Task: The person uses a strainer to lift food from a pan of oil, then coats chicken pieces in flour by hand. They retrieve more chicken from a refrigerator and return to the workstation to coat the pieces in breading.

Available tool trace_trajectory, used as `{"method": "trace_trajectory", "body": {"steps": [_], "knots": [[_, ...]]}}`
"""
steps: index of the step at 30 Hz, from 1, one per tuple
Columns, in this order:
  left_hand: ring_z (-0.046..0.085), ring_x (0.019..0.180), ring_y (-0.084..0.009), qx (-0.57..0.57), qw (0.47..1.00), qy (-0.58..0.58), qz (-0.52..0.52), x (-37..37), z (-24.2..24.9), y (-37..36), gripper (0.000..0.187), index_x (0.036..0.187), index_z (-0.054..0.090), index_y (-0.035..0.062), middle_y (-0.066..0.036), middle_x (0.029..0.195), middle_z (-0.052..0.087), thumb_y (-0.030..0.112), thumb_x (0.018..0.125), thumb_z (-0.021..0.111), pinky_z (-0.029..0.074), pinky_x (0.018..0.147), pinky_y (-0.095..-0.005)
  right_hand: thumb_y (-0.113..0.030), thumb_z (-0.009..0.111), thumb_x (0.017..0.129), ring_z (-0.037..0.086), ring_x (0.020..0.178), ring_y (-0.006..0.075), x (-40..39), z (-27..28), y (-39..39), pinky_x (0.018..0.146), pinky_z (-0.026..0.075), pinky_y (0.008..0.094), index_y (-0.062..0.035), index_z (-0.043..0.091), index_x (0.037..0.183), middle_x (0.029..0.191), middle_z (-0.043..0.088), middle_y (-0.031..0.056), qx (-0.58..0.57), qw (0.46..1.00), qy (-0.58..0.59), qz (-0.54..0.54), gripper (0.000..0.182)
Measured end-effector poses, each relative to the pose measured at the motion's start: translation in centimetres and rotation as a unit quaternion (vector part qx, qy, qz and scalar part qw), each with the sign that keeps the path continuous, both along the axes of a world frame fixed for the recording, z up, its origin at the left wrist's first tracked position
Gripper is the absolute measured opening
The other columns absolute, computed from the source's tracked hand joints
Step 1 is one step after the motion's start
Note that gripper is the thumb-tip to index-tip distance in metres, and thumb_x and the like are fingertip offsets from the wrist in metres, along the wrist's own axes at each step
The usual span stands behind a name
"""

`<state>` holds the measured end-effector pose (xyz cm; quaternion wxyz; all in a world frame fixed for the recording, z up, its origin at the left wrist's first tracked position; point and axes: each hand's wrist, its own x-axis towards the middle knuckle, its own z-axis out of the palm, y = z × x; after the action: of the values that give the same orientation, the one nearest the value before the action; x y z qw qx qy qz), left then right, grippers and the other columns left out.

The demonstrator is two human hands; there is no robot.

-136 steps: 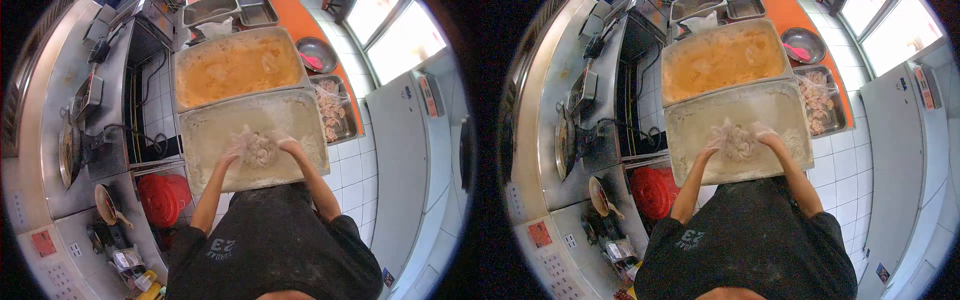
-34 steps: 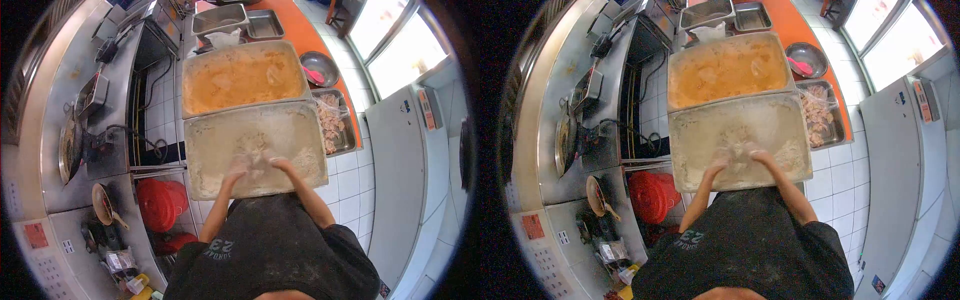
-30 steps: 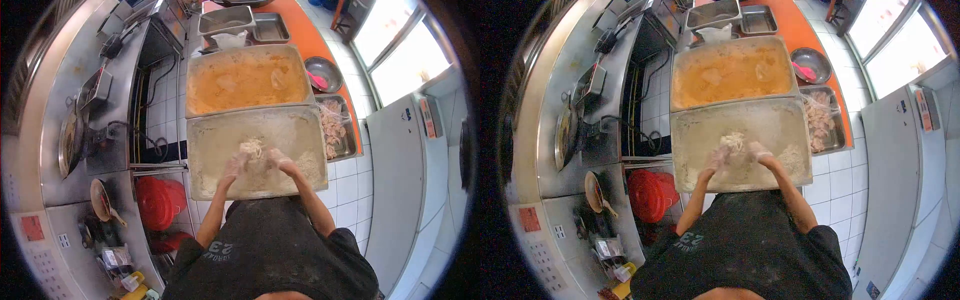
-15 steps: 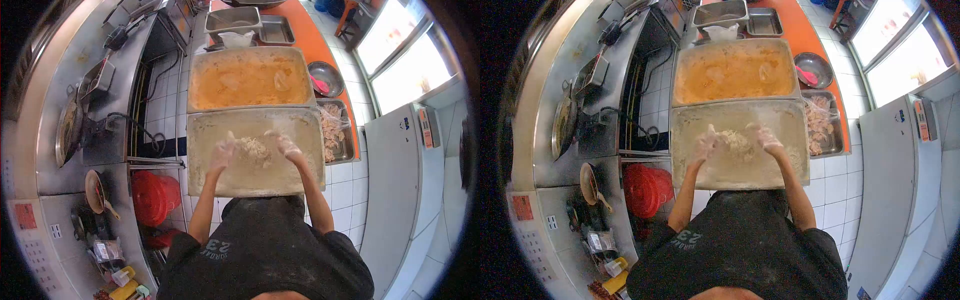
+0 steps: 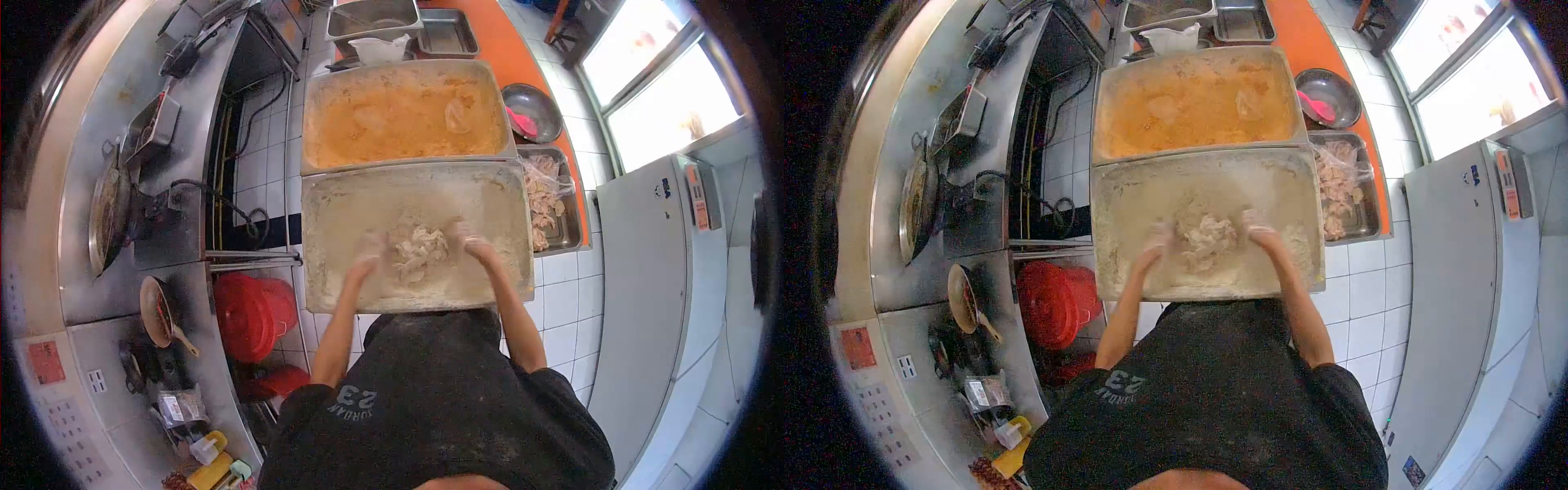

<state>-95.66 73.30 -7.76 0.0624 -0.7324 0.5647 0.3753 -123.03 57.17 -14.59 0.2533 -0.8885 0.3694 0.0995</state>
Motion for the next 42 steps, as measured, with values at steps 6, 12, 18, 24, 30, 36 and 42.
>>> {"method": "trace_trajectory", "body": {"steps": [6,12,18,24,30,36,42], "knots": [[0.045,0.119,-0.0320,-0.378,0.915,0.107,0.095,-2.6,-5.9,3.8,0.042,0.127,0.045,0.0010,-0.020,0.128,0.048,0.026,0.094,0.039,0.033,0.101,-0.0406,-0.018,0.048,0.088,0.060,0.083,0.0331,5.0,12.4,4.5,0.075,0.046,0.0423,-0.0062,0.053,0.119,0.091,0.064,0.0154,0.086,0.963,-0.255,-0.024,0.034],[0.048,0.118,-0.0251,-0.168,0.788,0.509,0.304,-0.9,-23.6,13.6,0.041,0.128,0.048,0.0032,-0.013,0.128,0.053,0.022,0.093,0.041,0.035,0.102,-0.0344,-0.018,0.042,0.092,0.058,0.094,0.0278,5.1,12.0,6.3,0.082,0.045,0.0394,-0.0032,0.054,0.118,0.103,0.063,0.0125,0.030,0.981,-0.185,0.047,0.033],[0.043,0.120,-0.0211,-0.267,0.878,0.280,0.280,-3.8,-1.2,3.4,0.040,0.125,0.050,0.0041,-0.013,0.127,0.051,0.028,0.095,0.039,0.032,0.102,-0.0366,-0.017,0.042,0.092,0.057,0.100,0.0234,2.4,9.5,3.0,0.089,0.044,0.0372,-0.0004,0.056,0.116,0.110,0.062,0.0099,0.271,0.913,-0.291,-0.091,0.032],[0.059,0.102,-0.0205,-0.108,0.937,0.189,0.275,-4.4,5.7,0.2,0.040,0.121,0.053,-0.0003,-0.015,0.116,0.059,0.028,0.096,0.039,0.046,0.088,-0.0353,-0.018,0.050,0.087,0.056,0.096,0.0292,2.2,3.9,4.2,0.087,0.044,0.0361,-0.0007,0.056,0.113,0.110,0.060,0.0162,0.257,0.917,-0.296,-0.072,0.032],[0.054,0.077,-0.0185,-0.282,0.855,0.286,0.329,-3.6,6.7,-0.9,0.043,0.112,0.059,0.0040,-0.012,0.104,0.057,0.039,0.093,0.044,0.046,0.071,-0.0344,-0.021,0.043,0.090,0.058,0.088,0.0311,4.8,9.3,2.3,0.078,0.047,0.0376,0.0005,0.058,0.106,0.098,0.062,0.0167,0.158,0.941,-0.289,-0.072,0.031],[0.054,0.095,-0.0192,-0.239,0.968,-0.009,0.073,-1.2,-6.0,-3.7,0.049,0.106,0.060,0.0017,-0.013,0.102,0.061,0.046,0.093,0.044,0.041,0.085,-0.0342,-0.015,0.039,0.089,0.053,0.096,0.0332,7.5,-3.5,1.4,0.087,0.042,0.0405,-0.0019,0.054,0.110,0.101,0.057,0.0203,-0.005,0.981,-0.196,0.000,0.029],[0.056,0.094,-0.0283,-0.307,0.831,0.379,0.266,-5.6,10.9,-3.5,0.040,0.110,0.059,0.0048,-0.015,0.103,0.061,0.037,0.088,0.054,0.042,0.087,-0.0377,-0.016,0.038,0.091,0.051,0.098,0.0338,6.8,13.5,2.9,0.090,0.040,0.0405,-0.0043,0.055,0.108,0.102,0.055,0.0192,0.324,0.880,-0.313,-0.152,0.027]]}}
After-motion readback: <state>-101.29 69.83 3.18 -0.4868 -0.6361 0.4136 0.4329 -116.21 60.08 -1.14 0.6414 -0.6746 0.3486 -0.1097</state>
